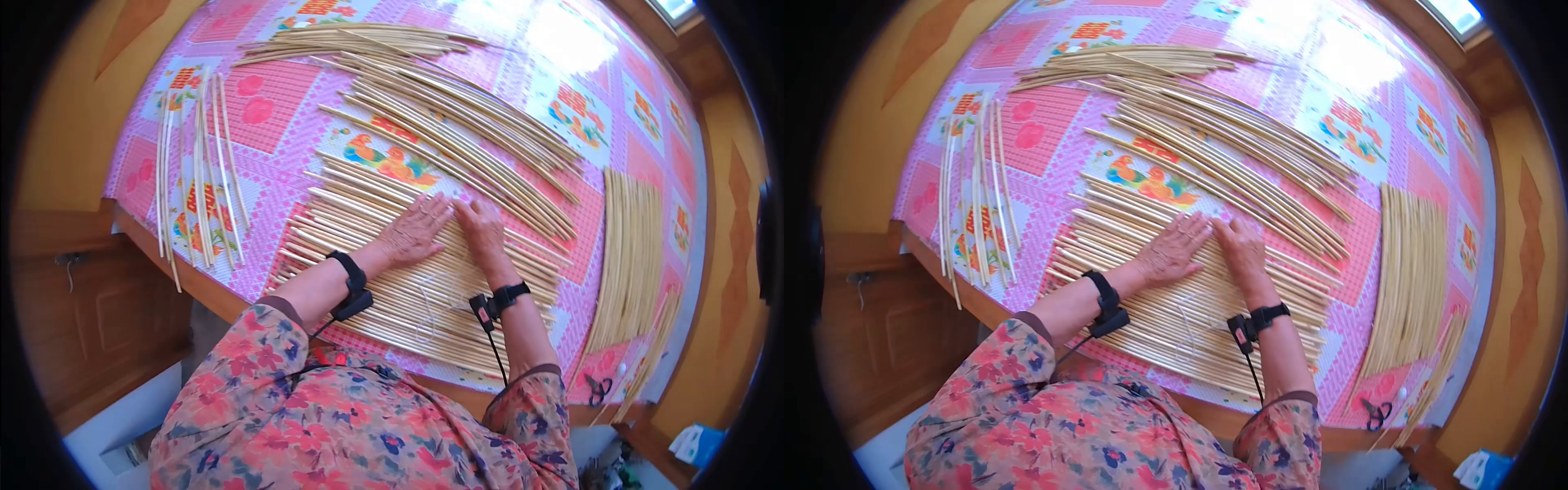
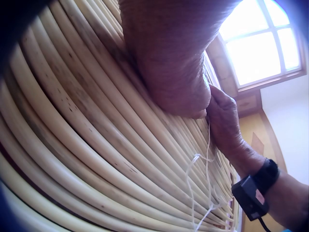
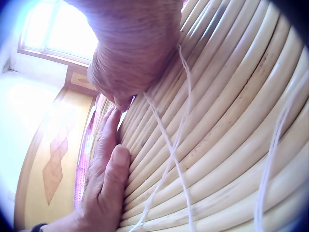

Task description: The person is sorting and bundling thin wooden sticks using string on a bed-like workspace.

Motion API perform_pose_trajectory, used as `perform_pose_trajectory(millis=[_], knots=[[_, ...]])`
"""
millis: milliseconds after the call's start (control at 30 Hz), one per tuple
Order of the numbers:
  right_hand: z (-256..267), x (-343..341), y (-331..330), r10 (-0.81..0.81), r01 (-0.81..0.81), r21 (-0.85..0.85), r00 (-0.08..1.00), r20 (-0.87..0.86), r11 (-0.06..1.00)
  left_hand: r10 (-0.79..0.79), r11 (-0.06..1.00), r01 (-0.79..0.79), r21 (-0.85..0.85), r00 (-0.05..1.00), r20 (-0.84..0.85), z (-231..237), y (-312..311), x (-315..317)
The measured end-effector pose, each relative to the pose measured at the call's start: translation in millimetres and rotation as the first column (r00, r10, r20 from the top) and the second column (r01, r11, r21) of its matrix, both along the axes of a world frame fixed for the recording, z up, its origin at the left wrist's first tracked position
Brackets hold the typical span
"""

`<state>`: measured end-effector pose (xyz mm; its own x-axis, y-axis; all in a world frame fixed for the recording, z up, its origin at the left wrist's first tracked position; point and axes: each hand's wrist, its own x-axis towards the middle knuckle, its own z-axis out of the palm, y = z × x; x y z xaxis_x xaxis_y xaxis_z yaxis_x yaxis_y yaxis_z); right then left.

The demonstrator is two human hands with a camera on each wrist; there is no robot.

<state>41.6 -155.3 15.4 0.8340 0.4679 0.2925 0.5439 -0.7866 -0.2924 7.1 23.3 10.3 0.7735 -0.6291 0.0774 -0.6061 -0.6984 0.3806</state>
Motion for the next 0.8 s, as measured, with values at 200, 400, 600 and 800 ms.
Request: perform_pose_trajectory(millis=[200,400,600,800], knots=[[-1,1,-1,0.003,-0.002,0.004,0.999,-0.041,1.000,0.009,1.000,-0.010,0.017,1.000,0.029,1,0,0],[6,6,-7,0.073,-0.064,0.131,0.995,-0.065,0.989,0.005,1.000,-0.006,0.023,1.000,0.021,2,1,0],[3,8,-14,0.098,-0.052,0.185,0.962,-0.254,0.981,0.000,1.000,-0.002,0.022,0.999,0.049,2,1,0],[2,10,-15,0.117,-0.074,0.176,0.960,-0.253,0.982,0.007,1.000,-0.008,0.021,0.998,0.060,1,2,0]])
